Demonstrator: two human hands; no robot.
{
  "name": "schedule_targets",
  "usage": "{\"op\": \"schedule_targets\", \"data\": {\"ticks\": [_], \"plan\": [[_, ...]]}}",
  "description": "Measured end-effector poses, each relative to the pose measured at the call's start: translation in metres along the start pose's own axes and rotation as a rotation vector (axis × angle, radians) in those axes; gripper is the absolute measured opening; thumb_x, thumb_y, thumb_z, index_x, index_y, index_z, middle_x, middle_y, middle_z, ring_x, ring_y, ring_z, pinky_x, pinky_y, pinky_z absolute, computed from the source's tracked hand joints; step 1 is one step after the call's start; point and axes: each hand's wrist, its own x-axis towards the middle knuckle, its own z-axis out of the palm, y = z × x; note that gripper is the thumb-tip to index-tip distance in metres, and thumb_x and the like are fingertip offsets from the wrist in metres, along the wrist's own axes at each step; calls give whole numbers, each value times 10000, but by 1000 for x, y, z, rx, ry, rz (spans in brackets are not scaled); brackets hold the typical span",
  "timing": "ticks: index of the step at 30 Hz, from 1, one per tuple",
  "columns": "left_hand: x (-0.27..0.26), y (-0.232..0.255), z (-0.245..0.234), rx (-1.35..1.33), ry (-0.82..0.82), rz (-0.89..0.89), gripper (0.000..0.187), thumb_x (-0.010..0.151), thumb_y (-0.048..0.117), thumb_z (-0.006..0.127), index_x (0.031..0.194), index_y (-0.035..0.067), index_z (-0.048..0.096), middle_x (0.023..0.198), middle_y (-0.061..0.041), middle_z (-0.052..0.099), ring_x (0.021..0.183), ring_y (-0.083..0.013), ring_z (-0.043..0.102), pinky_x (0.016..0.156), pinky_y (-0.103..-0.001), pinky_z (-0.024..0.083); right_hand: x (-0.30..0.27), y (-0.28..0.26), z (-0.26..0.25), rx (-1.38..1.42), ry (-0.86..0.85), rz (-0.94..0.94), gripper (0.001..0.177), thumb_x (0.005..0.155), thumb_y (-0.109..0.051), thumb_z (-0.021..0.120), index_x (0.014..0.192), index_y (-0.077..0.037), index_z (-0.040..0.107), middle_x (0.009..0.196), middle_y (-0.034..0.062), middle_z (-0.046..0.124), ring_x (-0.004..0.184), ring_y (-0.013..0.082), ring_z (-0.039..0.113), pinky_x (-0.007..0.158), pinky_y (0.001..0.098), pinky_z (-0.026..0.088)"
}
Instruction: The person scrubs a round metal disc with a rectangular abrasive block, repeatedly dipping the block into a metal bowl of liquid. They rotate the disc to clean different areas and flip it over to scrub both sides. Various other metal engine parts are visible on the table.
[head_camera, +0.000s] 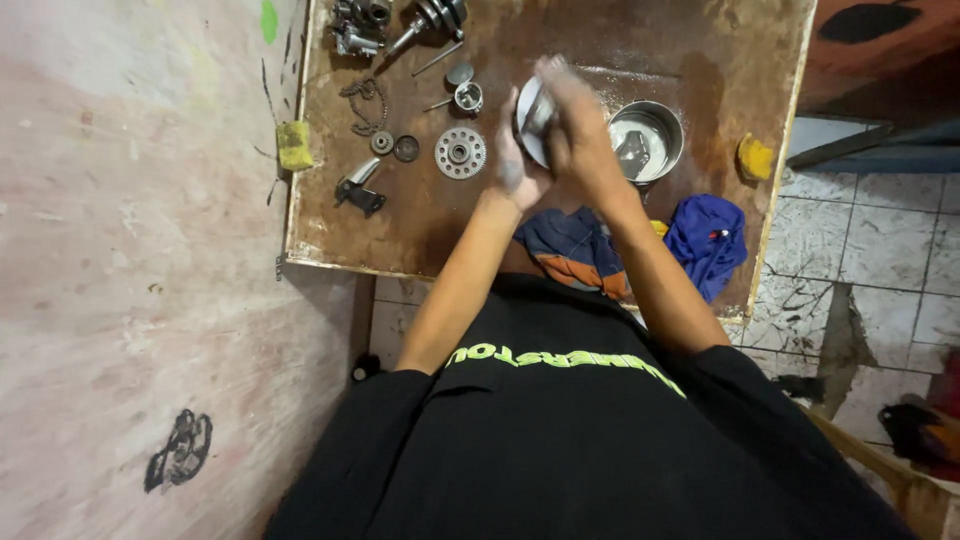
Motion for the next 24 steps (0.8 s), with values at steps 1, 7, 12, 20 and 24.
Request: {"op": "schedule_targets", "data": {"ticks": [1,7,12,20,24], "plan": [[-2,3,11,-1,1,1,625,1119,578,448,1505,90,515,1419,-113,584,1330,-284,548,1178,-454,465,-2,9,2,0,-2,0,506,950,13,494,1455,-18,510,1606,214,481,1542,416,400,1316,489,278],[-5,15,12,196,0,201,721,1089,606,444,1545,48,430,1477,-150,553,1379,-300,528,1228,-500,432,0,-9,7,-179,-113,2,557,1029,-242,615,1547,-80,492,1657,210,361,1554,409,354,1297,533,240],[-19,11,16,100,-17,36,713,1097,581,385,1585,61,371,1527,-163,478,1400,-300,490,1188,-488,418,0,-14,0,-108,-141,41,655,1028,-319,637,1621,-139,424,1721,174,267,1595,414,286,1321,551,223],[-10,-2,-35,121,65,-14,694,1077,564,379,1573,78,376,1527,-184,465,1389,-326,494,1168,-506,436,-9,-15,-2,-144,-288,-191,562,963,-284,659,1505,-168,571,1667,133,367,1551,404,337,1275,564,280],[-7,7,-21,163,395,-72,749,995,568,337,1489,13,437,1422,-239,540,1305,-366,554,1100,-565,475,-23,13,-13,72,-239,-165,400,1069,-301,469,1349,-123,692,1557,100,550,1455,302,517,1233,510,401]]}}
